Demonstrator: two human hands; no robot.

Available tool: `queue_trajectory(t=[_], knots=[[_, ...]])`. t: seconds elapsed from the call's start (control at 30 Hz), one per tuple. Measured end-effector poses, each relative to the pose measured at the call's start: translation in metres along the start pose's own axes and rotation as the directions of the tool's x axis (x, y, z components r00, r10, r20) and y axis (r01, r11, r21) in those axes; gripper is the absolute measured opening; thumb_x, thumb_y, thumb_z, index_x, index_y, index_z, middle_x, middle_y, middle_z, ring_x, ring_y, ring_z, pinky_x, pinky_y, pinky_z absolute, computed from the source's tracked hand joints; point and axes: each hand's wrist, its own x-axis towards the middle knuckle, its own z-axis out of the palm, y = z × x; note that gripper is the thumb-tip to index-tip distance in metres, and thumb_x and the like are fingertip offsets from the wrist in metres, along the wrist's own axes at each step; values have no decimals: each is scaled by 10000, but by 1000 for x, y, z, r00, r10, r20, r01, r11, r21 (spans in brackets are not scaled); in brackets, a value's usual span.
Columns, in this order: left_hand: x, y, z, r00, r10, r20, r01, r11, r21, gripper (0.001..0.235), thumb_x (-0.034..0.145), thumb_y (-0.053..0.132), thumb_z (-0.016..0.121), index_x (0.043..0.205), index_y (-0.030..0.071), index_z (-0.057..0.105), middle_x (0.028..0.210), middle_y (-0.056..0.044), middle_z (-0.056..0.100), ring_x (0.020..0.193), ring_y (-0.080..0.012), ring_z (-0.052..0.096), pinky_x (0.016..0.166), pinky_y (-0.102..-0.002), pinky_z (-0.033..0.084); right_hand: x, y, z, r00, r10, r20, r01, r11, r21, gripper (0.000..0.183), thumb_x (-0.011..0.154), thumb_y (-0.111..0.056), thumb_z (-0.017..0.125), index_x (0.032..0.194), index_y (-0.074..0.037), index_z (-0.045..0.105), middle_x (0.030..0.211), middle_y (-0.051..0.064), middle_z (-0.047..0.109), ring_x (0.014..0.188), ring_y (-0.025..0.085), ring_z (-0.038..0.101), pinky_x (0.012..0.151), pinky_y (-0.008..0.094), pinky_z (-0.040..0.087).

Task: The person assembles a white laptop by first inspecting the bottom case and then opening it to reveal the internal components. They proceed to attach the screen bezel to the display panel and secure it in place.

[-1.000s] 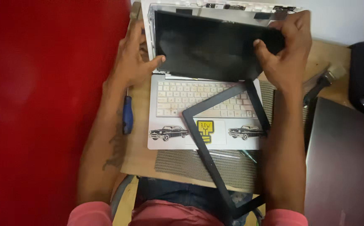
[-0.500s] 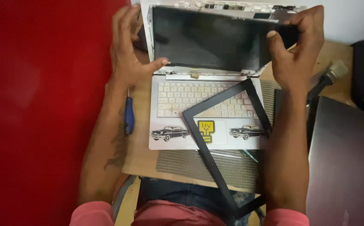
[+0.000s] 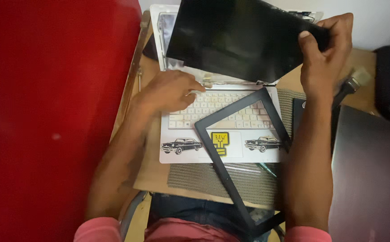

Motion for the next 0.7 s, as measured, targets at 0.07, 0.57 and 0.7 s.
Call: queue_trajectory(t=[0.07, 0.57, 0.7], knots=[[4, -4, 5, 1000, 17, 5, -18, 996, 83, 464, 925, 176, 511, 1338, 247, 711, 1032, -83, 750, 992, -356, 669, 776, -555, 511, 0, 6, 0, 1000, -6, -11, 5, 1000, -29, 200, 988, -4, 678, 1007, -31, 481, 1017, 74, 416, 920, 219, 433, 826, 403, 374], [6, 3, 7, 997, -35, 72, 26, 993, 116, 583, 980, 280, 523, 1560, 292, 466, 1276, -116, 703, 1025, -396, 681, 853, -566, 500, -1, -3, 1, 993, -91, 76, 99, 990, -103, 184, 984, -12, 714, 1028, 4, 536, 1063, 123, 450, 969, 282, 479, 840, 436, 376], [6, -4, 9, 987, -90, 135, 83, 995, 58, 588, 992, 355, 508, 1572, 276, 452, 1205, -91, 735, 1096, -372, 647, 916, -545, 461, -1, -10, 4, 995, -40, 93, 44, 998, -42, 209, 975, 17, 709, 1019, -22, 509, 1076, 100, 436, 930, 246, 453, 795, 408, 377]])
